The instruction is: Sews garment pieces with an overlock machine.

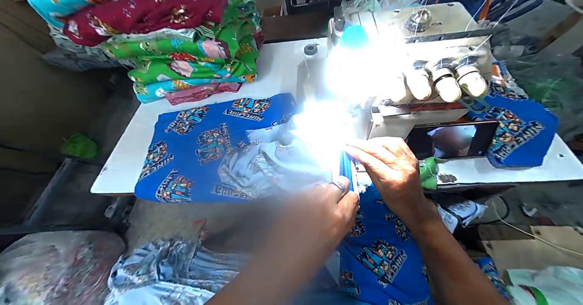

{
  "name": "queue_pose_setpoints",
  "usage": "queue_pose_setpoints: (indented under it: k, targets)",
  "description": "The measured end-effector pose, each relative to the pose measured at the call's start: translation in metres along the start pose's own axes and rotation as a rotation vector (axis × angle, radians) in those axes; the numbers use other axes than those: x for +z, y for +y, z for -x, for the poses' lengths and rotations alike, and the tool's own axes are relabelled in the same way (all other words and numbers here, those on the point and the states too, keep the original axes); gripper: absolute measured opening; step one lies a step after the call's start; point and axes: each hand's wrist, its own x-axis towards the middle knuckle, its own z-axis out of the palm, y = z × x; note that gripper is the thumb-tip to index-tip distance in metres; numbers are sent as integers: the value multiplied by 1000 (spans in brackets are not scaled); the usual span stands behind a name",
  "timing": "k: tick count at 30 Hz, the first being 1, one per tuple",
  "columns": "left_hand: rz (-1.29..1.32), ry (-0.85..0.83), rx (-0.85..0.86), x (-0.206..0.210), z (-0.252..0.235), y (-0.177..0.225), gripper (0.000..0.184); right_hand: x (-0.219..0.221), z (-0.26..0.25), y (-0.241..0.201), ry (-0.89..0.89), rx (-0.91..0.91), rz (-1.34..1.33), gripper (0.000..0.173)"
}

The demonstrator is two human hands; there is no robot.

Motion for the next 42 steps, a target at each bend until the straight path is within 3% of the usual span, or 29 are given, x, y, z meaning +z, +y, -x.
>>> queue_pose_setpoints:
  k: [7,11,13,15,19,23,35,42]
  targets:
    - [-55,13,-54,7,-25,-16,25,8,-10,10,-4,94,-27,26]
    - [-80,2,-49,6,-30,-14,24,11,6,1,93,433,-253,22]
    - [-91,-6,-50,9,-31,-11,23,17,21,-10,43,634,-392,22]
    - [-95,-11,-48,12,-31,-7,21,23,34,-31,-38,711,-493,23]
    - [-134,-36,-48,17,-30,-2,21,31,44,-73,-59,563,-559,16]
    - [-163,-31,-60,18,-42,-12,17,43,32,-86,-64,470,-492,19]
    - [-192,2,-15,18,-76,-47,17,34,44,-69,-275,551,-657,31]
    - [190,-276,-28,-29,-91,-102,18,16,49,-48,-259,535,-605,30]
